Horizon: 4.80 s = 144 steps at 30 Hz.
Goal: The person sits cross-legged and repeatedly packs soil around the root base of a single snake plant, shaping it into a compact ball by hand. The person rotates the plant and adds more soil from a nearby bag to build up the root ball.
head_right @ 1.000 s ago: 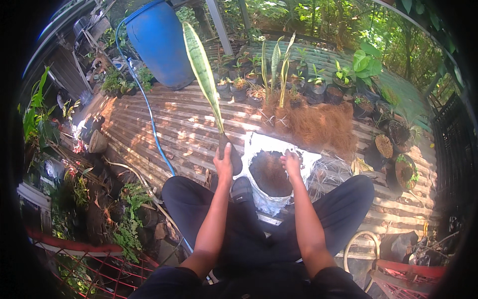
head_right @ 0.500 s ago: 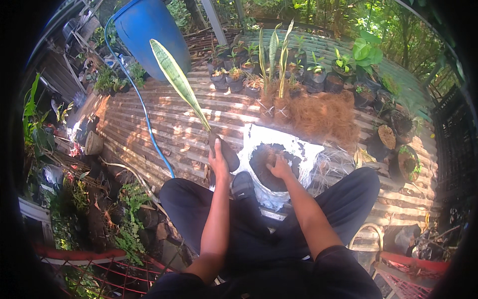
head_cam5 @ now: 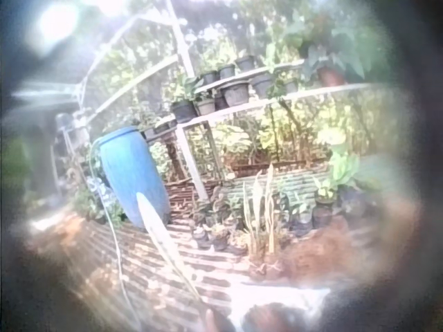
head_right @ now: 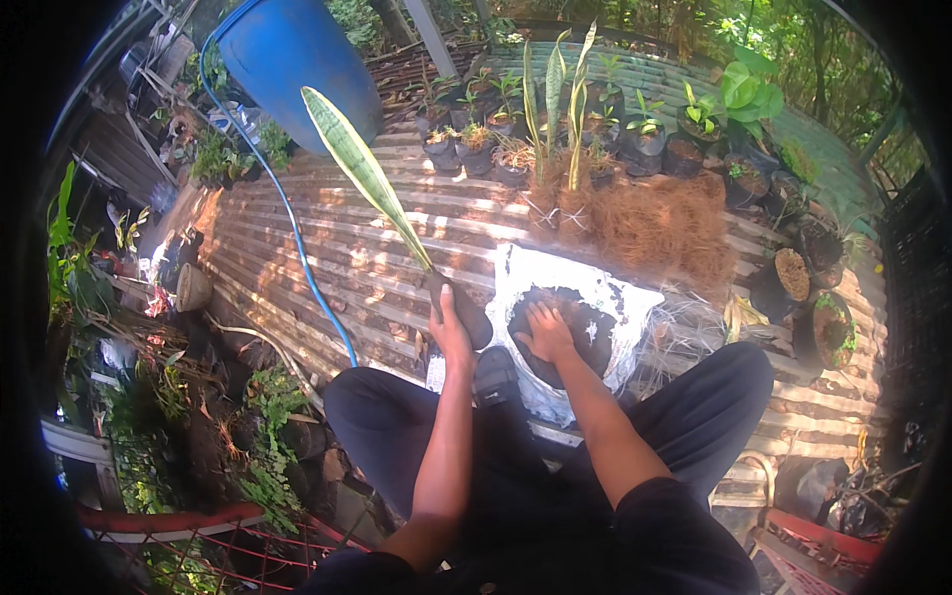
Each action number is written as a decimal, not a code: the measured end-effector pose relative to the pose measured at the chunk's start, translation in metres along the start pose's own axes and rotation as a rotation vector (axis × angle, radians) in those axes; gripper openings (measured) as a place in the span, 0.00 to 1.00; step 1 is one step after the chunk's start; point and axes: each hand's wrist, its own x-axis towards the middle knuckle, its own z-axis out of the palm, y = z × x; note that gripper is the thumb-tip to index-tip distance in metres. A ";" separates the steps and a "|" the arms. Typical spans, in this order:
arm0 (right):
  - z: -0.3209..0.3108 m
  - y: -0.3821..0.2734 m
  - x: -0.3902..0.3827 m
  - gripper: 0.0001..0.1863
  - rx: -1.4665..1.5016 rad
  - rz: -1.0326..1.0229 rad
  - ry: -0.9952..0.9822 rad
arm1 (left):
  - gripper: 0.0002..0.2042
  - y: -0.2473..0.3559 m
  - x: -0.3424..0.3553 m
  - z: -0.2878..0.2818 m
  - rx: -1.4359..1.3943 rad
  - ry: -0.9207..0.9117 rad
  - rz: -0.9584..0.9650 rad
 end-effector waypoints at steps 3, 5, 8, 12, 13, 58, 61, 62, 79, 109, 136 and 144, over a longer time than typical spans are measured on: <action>0.002 -0.002 -0.008 0.35 0.011 -0.008 0.071 | 0.31 0.004 -0.004 0.000 0.023 0.009 -0.023; -0.002 0.001 -0.015 0.31 0.023 0.002 0.050 | 0.31 0.006 -0.006 -0.001 0.010 -0.021 -0.043; -0.007 0.005 -0.030 0.25 0.033 0.008 0.011 | 0.31 0.007 -0.007 -0.001 0.014 0.000 -0.024; -0.007 0.006 -0.058 0.22 -0.011 -0.124 0.273 | 0.32 0.003 -0.004 -0.002 0.002 -0.031 -0.054; -0.007 0.007 -0.064 0.22 -0.012 -0.104 0.246 | 0.32 0.002 -0.004 -0.002 0.004 -0.036 -0.030; -0.181 0.010 -0.073 0.11 1.891 0.596 0.096 | 0.36 -0.004 -0.036 0.009 -0.033 -0.256 -0.074; -0.181 0.001 -0.072 0.16 1.907 0.689 0.102 | 0.33 0.002 -0.045 0.011 -0.022 -0.229 -0.019; -0.182 -0.001 -0.072 0.20 1.927 0.729 0.069 | 0.32 0.005 -0.047 0.013 -0.021 -0.218 -0.005; -0.172 -0.019 -0.068 0.19 1.603 0.579 0.346 | 0.33 0.010 -0.056 0.017 0.072 -0.218 -0.045; -0.199 -0.020 -0.073 0.25 1.843 0.599 0.352 | 0.27 0.017 -0.055 0.006 -0.031 -0.242 -0.114; -0.197 -0.016 -0.079 0.11 2.020 0.446 0.252 | 0.26 0.005 -0.053 0.007 -0.067 -0.322 -0.118; -0.191 -0.013 -0.078 0.12 1.924 0.471 0.237 | 0.27 0.009 -0.055 0.007 -0.049 -0.302 -0.089</action>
